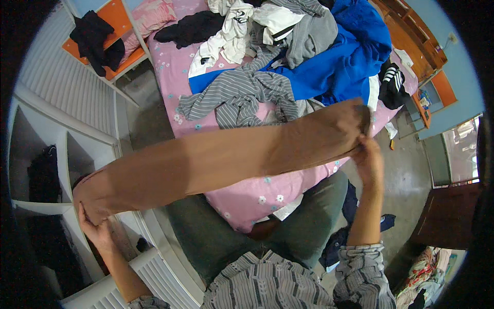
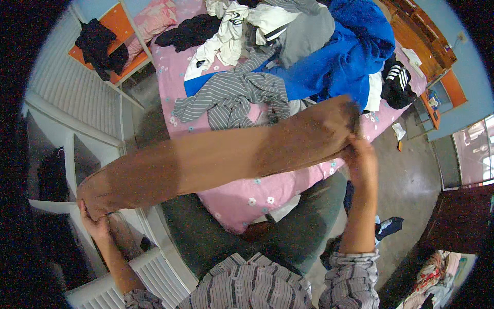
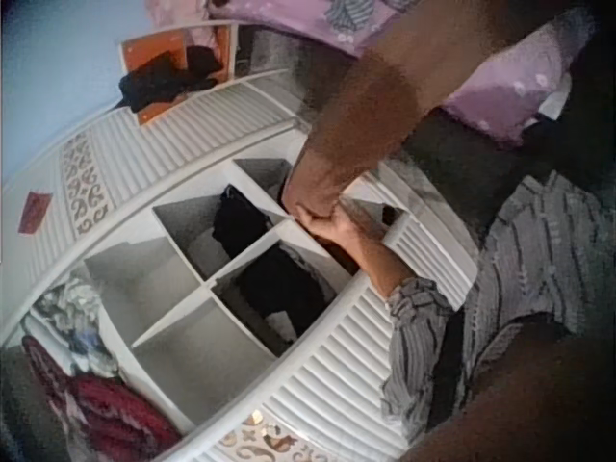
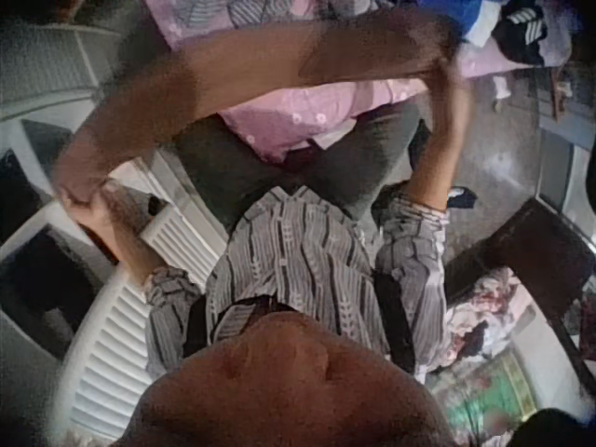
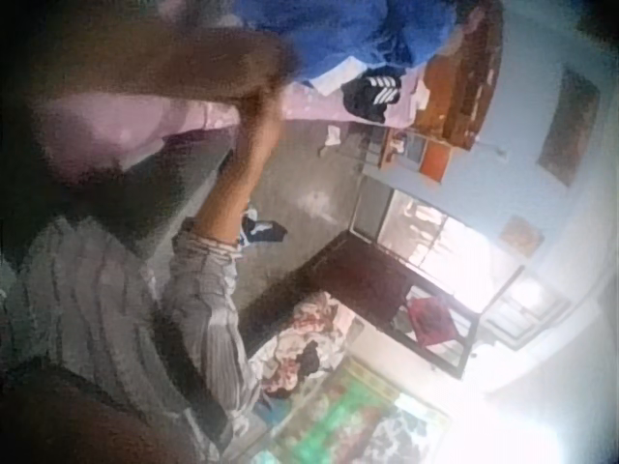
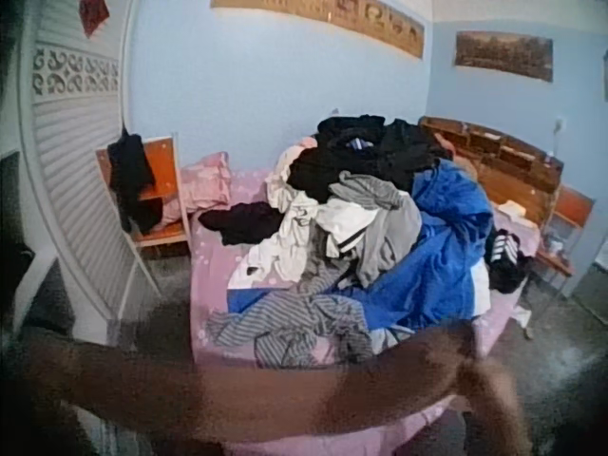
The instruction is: The person sits on the floor and folds several garments, including a brown pair of pants, a grey patterned top, a striped shirt, and a blue jacket. The folded items are placed into a white wardrobe.
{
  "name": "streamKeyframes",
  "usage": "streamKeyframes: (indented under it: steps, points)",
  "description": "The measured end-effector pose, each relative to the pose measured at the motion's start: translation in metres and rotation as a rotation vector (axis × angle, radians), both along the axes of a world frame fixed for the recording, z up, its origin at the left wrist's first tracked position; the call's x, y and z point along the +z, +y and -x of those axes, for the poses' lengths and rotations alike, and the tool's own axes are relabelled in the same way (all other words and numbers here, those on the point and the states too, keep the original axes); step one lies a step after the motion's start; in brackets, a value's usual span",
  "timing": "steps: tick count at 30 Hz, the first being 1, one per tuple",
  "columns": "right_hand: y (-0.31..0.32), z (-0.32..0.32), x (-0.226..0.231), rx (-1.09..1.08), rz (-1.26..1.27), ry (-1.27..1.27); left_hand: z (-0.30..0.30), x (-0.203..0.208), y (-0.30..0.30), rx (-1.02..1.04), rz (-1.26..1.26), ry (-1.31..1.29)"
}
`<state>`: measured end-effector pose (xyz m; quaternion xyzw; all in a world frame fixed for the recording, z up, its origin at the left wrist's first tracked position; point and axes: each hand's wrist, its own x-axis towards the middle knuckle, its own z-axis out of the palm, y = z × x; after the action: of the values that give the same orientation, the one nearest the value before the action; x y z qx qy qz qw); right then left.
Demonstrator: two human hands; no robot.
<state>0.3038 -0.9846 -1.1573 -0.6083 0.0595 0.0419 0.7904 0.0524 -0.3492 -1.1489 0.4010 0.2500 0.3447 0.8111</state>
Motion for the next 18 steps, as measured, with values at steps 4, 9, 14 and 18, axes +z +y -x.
streamKeyframes:
  steps: [4,9,14,18]
  points:
    - [-0.042,0.003,0.004,-0.002,-0.170,0.159,0.016,-0.029,0.026,0.054,0.087,0.189]
    - [-0.066,0.007,-0.091,0.003,-0.297,0.449,0.029,-0.101,0.039,-0.017,0.297,0.155]
    - [-0.045,0.029,-0.132,-0.271,-0.388,0.510,0.046,-0.099,0.038,0.028,0.337,0.159]
    - [-0.028,0.023,-0.108,-0.279,0.035,0.275,0.041,-0.069,0.031,-0.195,0.264,0.018]
